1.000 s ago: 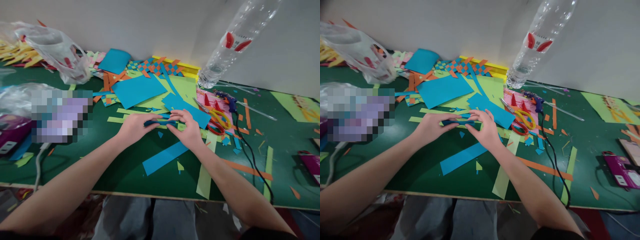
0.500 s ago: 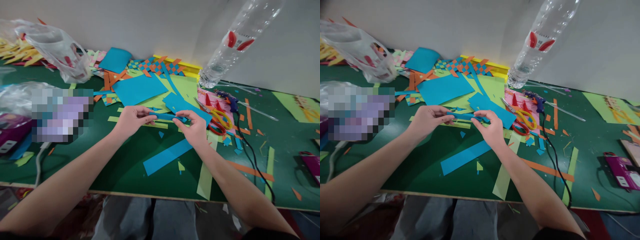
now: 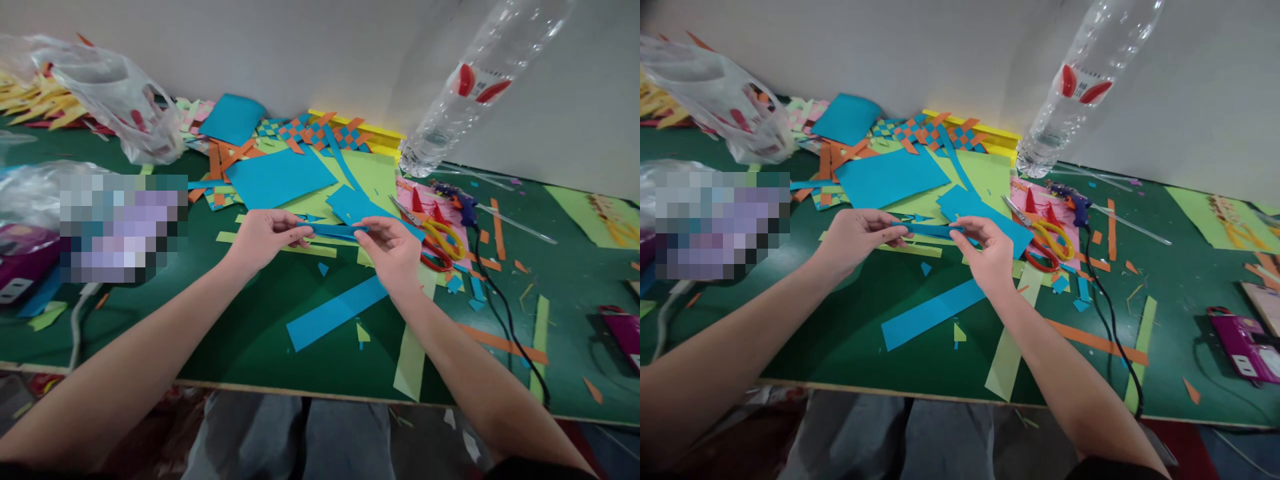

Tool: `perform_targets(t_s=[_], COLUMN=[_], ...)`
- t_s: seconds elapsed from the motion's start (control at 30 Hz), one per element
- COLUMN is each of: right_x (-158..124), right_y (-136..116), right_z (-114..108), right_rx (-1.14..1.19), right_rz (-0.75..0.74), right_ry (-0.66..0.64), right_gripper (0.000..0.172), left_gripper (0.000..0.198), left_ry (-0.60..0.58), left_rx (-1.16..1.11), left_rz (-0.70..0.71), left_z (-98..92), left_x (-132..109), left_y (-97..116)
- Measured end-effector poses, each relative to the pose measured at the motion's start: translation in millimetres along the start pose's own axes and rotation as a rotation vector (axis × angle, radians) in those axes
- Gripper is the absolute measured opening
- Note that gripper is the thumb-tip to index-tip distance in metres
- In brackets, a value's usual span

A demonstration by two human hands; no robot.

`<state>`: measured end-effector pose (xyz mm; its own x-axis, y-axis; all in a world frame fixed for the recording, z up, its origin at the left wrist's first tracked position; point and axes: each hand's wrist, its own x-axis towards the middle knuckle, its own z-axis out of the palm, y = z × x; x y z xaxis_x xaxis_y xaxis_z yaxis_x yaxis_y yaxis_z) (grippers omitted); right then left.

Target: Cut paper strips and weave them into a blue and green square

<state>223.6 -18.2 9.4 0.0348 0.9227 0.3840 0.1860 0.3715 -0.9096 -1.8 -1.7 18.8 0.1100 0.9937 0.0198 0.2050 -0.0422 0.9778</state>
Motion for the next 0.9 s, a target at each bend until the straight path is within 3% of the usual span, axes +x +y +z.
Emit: perform_targets(t_s=[0.9], right_x=[1.9], right_y=[4.8], right_z=[-0.7], right_rx=[-0.010], right_rz=[0.023], right_ry=[0.061], right_gripper=[0.020], left_gripper=[0.010], left_ry=[0.107], left_rx=[0.065], left_rz=[0.077], left_z=[-0.8], left_x=[1.1], left_y=[-3.3])
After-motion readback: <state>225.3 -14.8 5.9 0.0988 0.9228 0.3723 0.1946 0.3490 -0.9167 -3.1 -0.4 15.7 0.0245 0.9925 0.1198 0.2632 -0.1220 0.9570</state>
